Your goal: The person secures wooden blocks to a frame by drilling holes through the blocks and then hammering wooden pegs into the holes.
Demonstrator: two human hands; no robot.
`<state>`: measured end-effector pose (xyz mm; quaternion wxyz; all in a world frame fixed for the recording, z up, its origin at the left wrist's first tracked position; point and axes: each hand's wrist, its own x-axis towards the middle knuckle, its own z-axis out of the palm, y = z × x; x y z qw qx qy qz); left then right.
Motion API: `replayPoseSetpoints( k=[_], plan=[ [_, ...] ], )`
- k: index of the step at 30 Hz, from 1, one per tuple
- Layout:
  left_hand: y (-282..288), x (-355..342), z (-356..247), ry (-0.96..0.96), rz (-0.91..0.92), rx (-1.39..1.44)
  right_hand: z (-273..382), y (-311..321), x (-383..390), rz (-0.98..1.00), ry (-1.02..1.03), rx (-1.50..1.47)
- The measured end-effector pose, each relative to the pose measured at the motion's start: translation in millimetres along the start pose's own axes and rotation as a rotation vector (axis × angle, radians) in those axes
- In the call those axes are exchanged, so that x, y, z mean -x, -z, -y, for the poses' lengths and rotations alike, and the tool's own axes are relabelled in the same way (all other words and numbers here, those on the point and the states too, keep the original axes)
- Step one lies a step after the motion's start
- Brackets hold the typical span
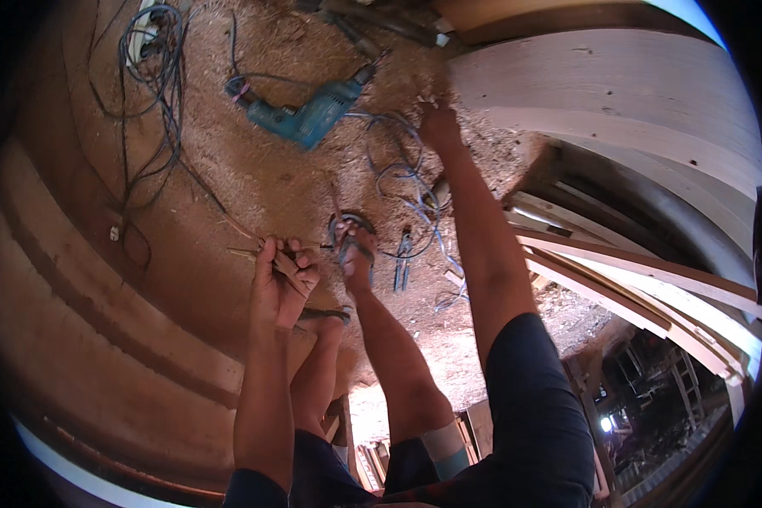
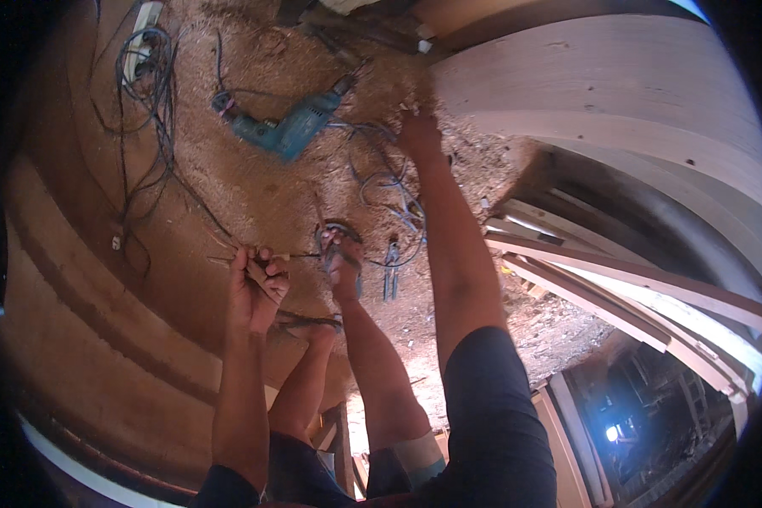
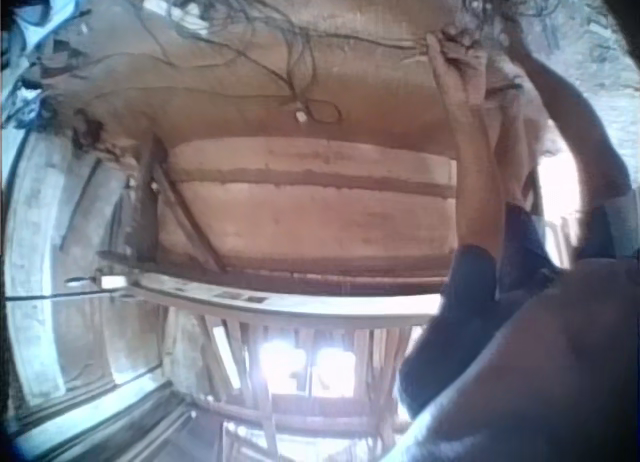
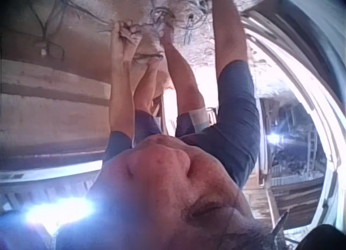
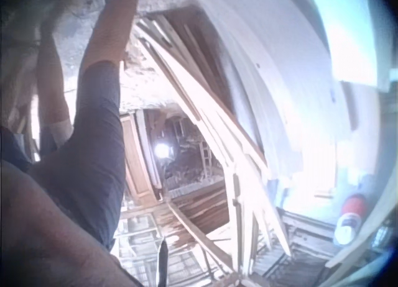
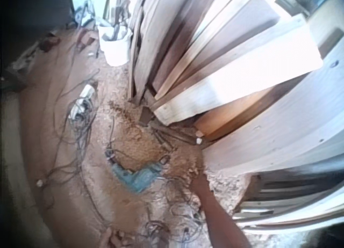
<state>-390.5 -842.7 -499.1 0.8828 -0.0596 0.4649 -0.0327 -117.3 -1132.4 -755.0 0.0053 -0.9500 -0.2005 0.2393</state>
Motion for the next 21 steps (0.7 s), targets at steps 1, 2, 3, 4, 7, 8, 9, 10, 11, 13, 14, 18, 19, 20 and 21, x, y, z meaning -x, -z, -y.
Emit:
replayPoseSetpoints(
  k=[1, 2, 3, 4, 7, 8, 9, 10, 11, 13, 14, 18, 19, 20, 21],
  plan=[
    [3, 8, -4, -0.036, 0.008, 0.015, 11, 8, -7, 0.211, -0.106, 0.046],
    [4, 15, -6, -0.056, 0.021, 0.031, 16, 11, -7, 0.109, -0.037, 0.143],
    [7, 22, -7, -0.073, 0.036, 0.045, 21, 14, -6, 0.102, -0.046, 0.101],
    [11, 27, -8, -0.089, 0.009, 0.025, 23, 20, -9, 0.085, -0.056, 0.064],
    [26, 54, -12, -0.111, -0.072, -0.033, 39, 32, 11, -0.252, -0.004, -0.239],
    [35, 64, -11, -0.113, -0.107, -0.048, 60, 37, 24, -0.351, 0.011, -0.353],
    [42, 74, -10, -0.111, -0.138, -0.063, 82, 42, 37, -0.451, 0.024, -0.465],
    [48, 83, -7, -0.085, -0.16, -0.069, 99, 35, 53, -0.44, 0.068, -0.517],
    [54, 93, -6, -0.066, -0.184, -0.073, 120, 26, 69, -0.425, 0.118, -0.573],
    [68, 112, -4, -0.064, -0.205, -0.098, 176, 38, 100, -0.125, 0.134, -0.514],
    [73, 121, -1, -0.073, -0.202, -0.122, 185, 34, 100, -0.078, 0.134, -0.454],
    [69, 149, -7, 0.014, -0.194, -0.118, 182, -14, 96, 0.003, 0.129, -0.276],
    [67, 154, -11, 0.025, -0.147, -0.137, 176, -17, 86, -0.009, 0.125, -0.245],
    [66, 163, -13, 0.019, -0.108, -0.147, 185, -7, 80, -0.018, 0.12, -0.259],
    [65, 173, -13, 0.015, -0.067, -0.149, 195, 6, 84, -0.022, 0.118, -0.262]
  ],
)
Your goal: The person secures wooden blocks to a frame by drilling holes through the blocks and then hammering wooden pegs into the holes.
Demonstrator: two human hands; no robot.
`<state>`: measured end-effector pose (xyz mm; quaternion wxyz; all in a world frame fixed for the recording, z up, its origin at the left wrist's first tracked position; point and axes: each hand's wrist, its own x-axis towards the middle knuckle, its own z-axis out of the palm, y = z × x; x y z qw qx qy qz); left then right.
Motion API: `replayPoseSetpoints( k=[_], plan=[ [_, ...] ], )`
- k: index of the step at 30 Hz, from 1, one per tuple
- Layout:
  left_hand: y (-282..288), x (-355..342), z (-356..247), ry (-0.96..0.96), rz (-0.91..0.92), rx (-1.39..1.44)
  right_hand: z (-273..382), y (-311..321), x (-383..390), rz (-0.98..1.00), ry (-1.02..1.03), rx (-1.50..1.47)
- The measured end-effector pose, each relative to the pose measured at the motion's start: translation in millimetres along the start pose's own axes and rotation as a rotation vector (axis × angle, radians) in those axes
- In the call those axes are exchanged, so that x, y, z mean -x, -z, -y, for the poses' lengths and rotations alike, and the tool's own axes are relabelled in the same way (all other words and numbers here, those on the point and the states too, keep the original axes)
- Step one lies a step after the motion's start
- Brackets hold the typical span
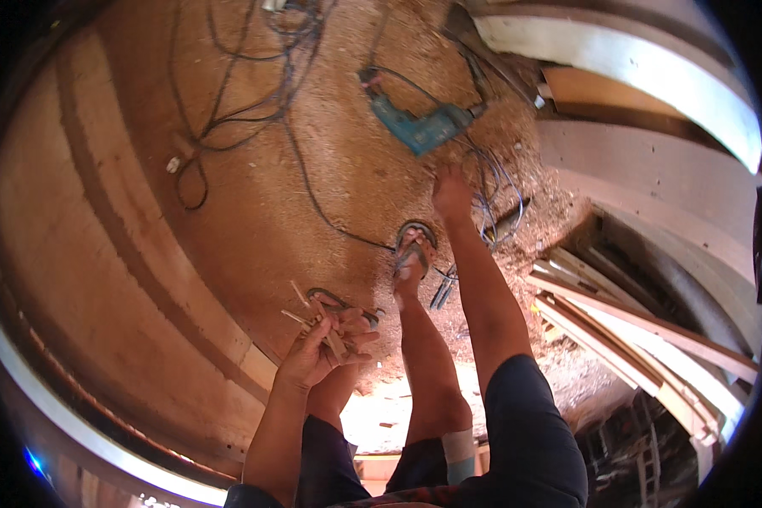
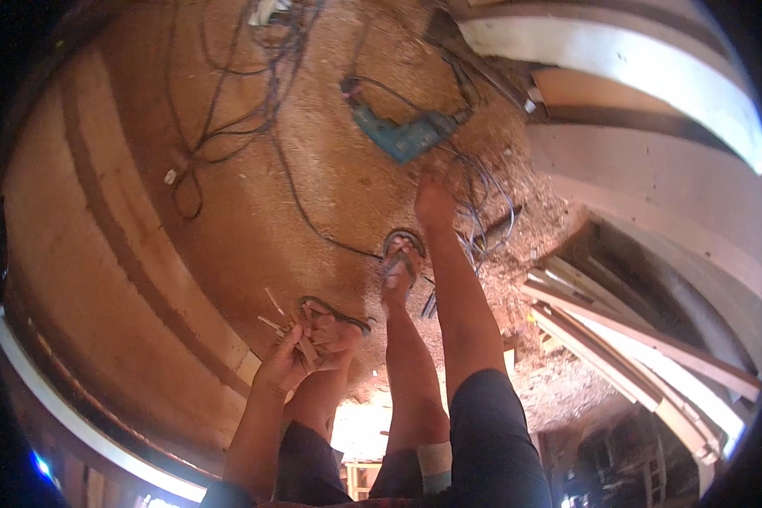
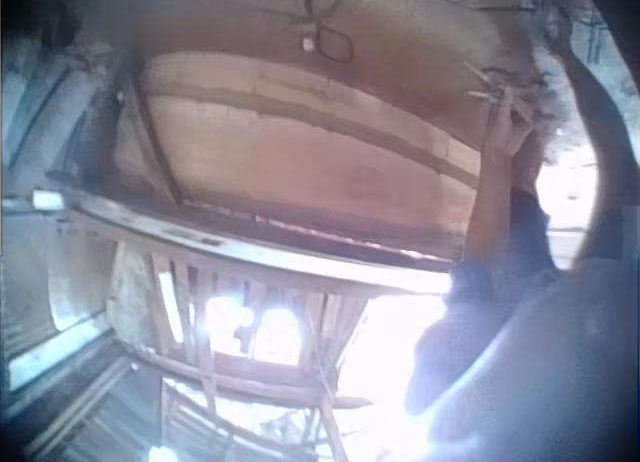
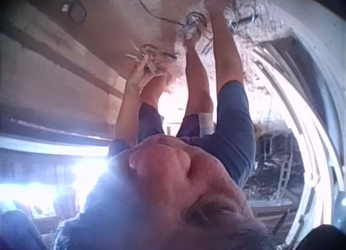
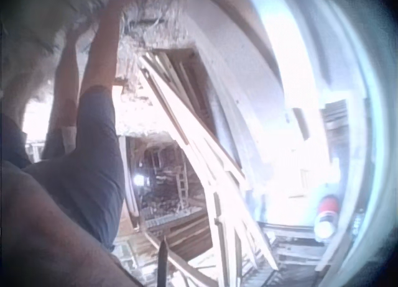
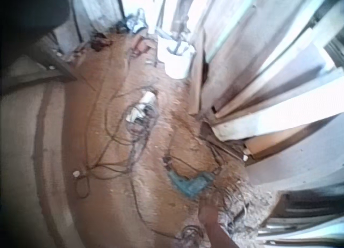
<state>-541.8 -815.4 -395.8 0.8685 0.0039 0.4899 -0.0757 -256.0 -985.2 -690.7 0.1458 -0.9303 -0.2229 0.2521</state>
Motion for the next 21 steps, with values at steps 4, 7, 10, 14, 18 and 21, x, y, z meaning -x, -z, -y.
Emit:
replayPoseSetpoints(
  k=[4, 7, 10, 14, 18, 21],
  plan=[
    [-22, 35, 5, -0.023, -0.038, -0.03, 31, 38, 61, -0.059, 0.025, 0.024],
    [-36, 63, 23, -0.033, -0.121, -0.056, 81, 89, 126, -0.016, -0.243, -0.366],
    [-67, 98, 36, -0.07, -0.169, -0.187, 126, 159, 193, -0.002, -0.106, -0.446],
    [-92, 158, 43, -0.071, -0.202, -0.308, 188, 261, 255, 0.251, -0.193, -0.595],
    [-149, 260, 24, -0.211, -0.14, -0.302, 260, 371, 266, 0.361, 0.091, -0.409],
    [-167, 321, 17, -0.333, -0.12, -0.288, 314, 442, 259, 0.417, 0.287, -0.318]
  ],
)
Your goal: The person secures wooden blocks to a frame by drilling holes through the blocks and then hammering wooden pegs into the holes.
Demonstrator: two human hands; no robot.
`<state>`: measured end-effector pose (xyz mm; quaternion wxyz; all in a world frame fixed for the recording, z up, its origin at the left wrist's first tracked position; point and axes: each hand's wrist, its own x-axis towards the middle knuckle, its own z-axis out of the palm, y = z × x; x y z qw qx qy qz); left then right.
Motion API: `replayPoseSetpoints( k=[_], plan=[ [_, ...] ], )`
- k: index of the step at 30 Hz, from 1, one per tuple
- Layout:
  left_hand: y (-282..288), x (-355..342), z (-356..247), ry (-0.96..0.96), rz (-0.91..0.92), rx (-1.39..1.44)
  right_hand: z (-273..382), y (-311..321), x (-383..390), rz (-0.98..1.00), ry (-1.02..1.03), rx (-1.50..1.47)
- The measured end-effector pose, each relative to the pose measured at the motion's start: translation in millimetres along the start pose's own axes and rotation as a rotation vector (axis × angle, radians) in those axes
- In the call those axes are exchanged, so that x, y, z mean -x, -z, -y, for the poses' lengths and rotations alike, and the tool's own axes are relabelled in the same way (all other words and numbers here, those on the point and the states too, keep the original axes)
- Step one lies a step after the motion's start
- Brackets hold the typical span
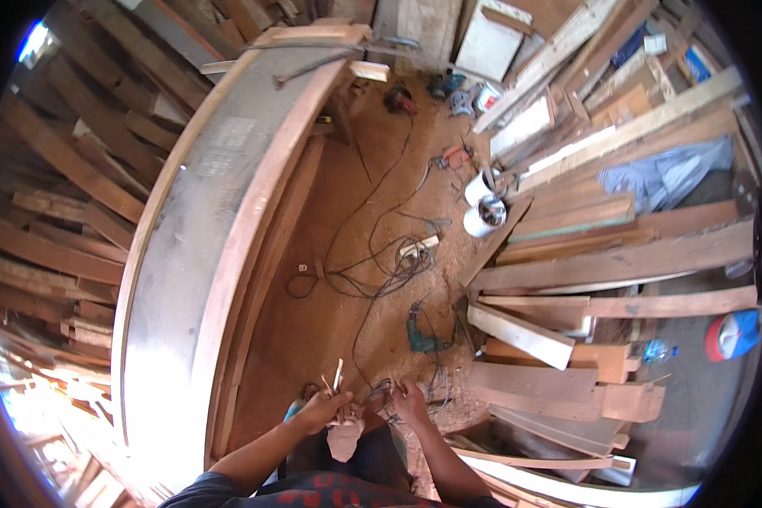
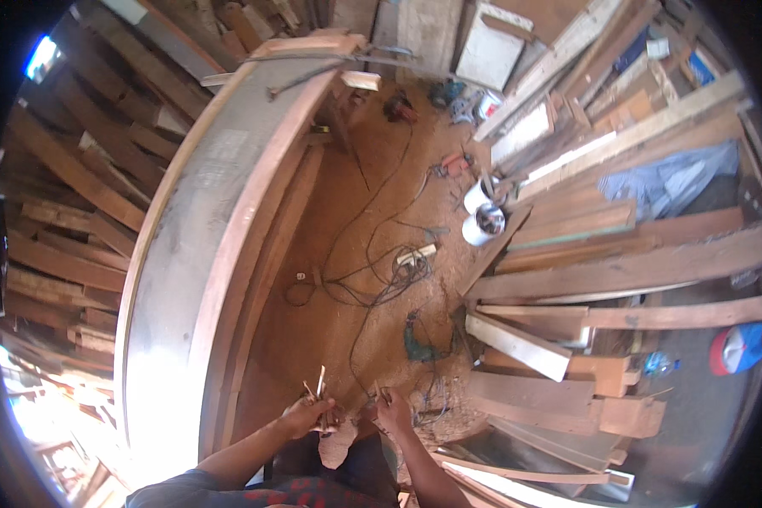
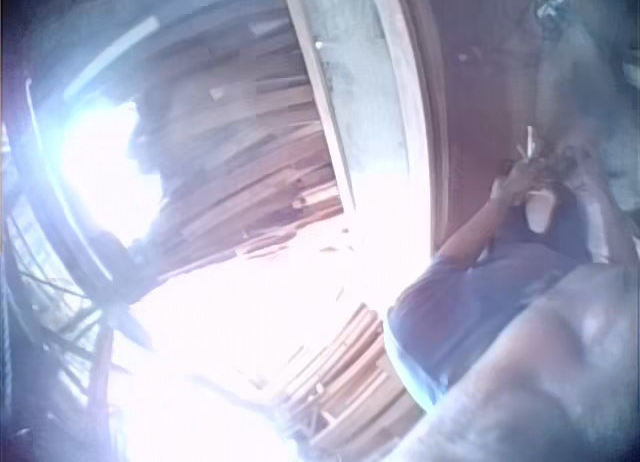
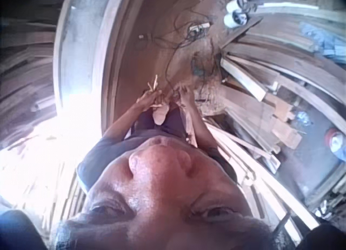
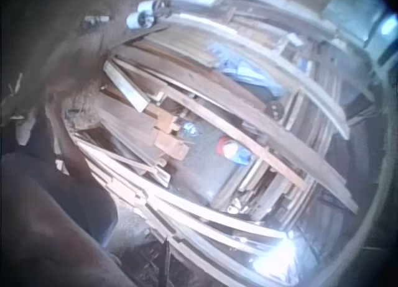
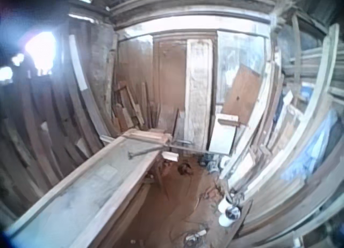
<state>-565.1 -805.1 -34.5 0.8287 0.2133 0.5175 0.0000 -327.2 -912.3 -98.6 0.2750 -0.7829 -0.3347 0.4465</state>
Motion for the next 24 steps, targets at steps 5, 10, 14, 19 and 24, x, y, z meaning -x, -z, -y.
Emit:
replayPoseSetpoints(
  k=[5, 10, 14, 19, 24],
  plan=[
    [11, 53, -83, -0.227, -0.093, 0.209, 111, 18, -44, -0.001, 0.314, 0.059],
    [78, 93, -161, -0.492, -0.216, 0.45, 293, -34, -88, 0.342, 0.492, 0.039],
    [161, 94, -224, -0.503, -0.373, 0.457, 370, -123, -154, 0.434, 0.586, 0.071],
    [273, 81, -257, -0.5, -0.486, 0.288, 454, -211, -225, 0.64, 0.447, -0.014],
    [287, 127, -277, -0.467, -0.765, 0.218, 482, -230, -299, 0.561, 0.407, 0.217]
  ],
)
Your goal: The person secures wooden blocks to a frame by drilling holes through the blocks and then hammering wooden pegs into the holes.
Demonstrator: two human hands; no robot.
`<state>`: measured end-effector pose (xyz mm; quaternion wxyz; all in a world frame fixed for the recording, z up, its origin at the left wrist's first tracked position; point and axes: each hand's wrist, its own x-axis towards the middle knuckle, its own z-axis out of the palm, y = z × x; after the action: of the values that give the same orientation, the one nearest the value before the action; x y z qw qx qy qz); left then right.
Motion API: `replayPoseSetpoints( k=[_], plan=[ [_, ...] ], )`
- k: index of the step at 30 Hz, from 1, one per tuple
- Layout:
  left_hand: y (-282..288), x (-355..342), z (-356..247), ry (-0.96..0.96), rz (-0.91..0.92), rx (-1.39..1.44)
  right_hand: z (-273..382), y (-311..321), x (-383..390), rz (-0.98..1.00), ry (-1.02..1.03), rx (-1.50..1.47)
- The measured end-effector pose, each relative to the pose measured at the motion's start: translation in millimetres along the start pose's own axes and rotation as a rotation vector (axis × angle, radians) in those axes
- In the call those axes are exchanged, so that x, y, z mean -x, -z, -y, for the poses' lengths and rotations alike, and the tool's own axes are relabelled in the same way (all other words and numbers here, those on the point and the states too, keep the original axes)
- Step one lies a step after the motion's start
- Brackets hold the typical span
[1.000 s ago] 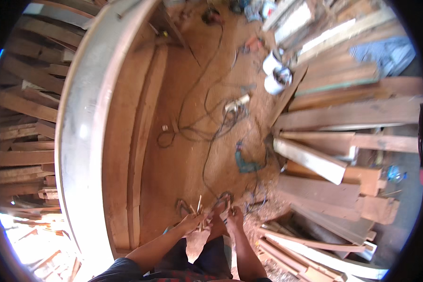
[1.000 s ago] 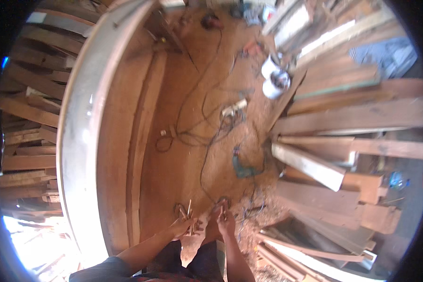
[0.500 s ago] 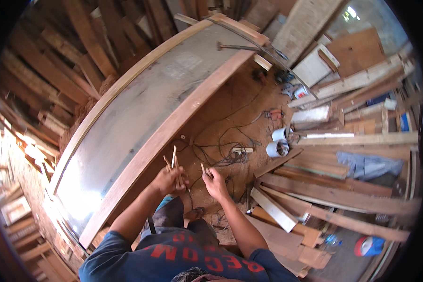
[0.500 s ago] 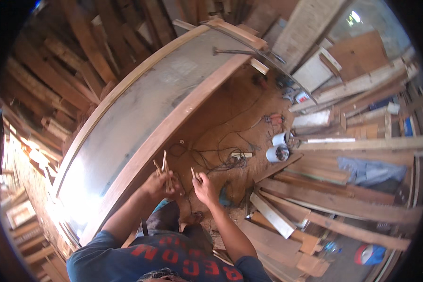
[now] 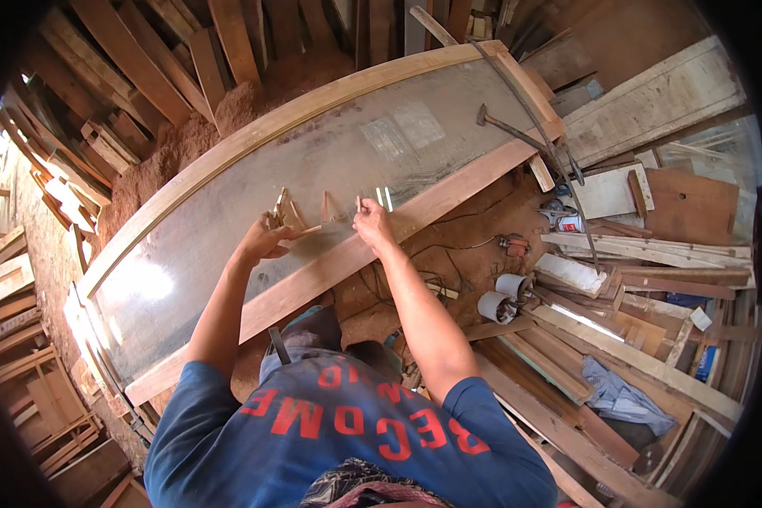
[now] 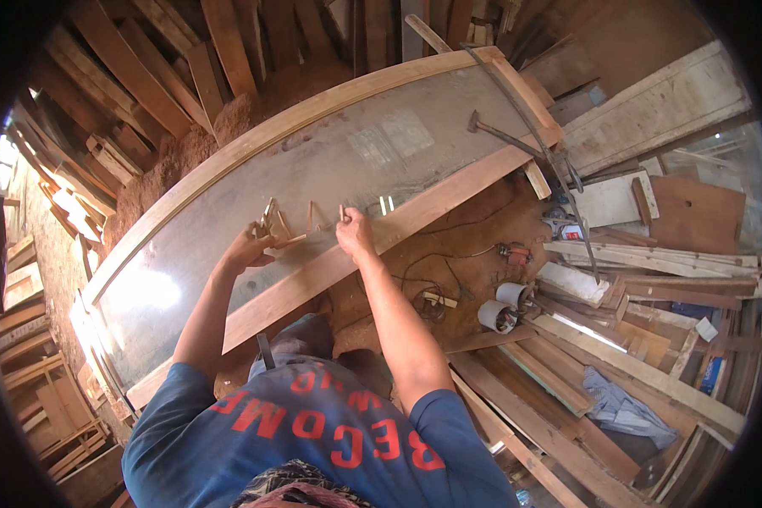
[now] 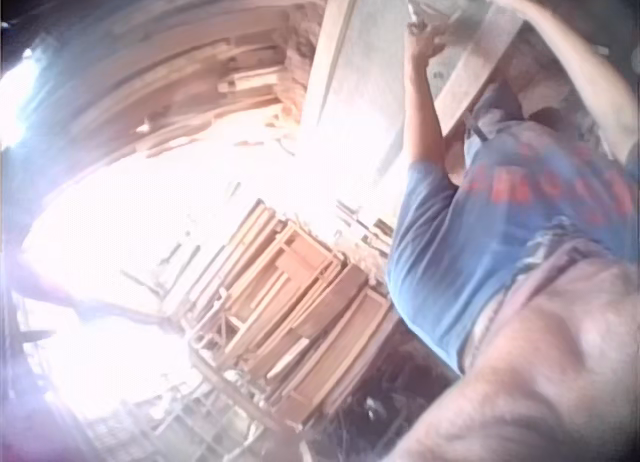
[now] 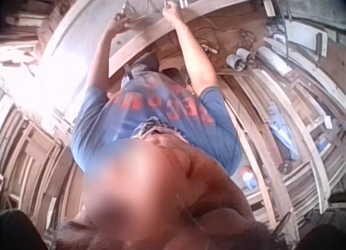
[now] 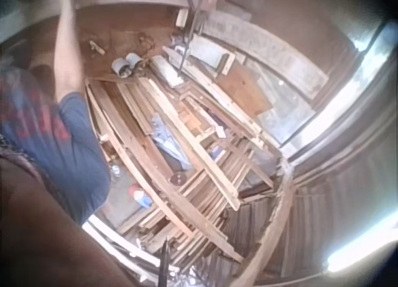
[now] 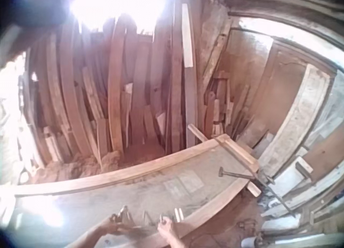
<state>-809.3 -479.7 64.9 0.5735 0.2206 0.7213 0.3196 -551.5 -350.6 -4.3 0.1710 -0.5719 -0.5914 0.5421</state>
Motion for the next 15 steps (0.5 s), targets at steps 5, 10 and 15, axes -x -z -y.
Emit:
replayPoseSetpoints(
  k=[5, 10, 15],
  plan=[
    [22, 5, 11, -0.049, -0.122, -0.017, 26, 22, 0, 0.087, -0.146, -0.402],
    [16, 3, 10, -0.016, -0.154, 0.008, 39, 54, -8, 0.202, -0.237, -0.569],
    [2, -14, 31, -0.142, -0.591, -0.68, 57, 91, -14, 0.479, -0.194, -0.844]
  ],
)
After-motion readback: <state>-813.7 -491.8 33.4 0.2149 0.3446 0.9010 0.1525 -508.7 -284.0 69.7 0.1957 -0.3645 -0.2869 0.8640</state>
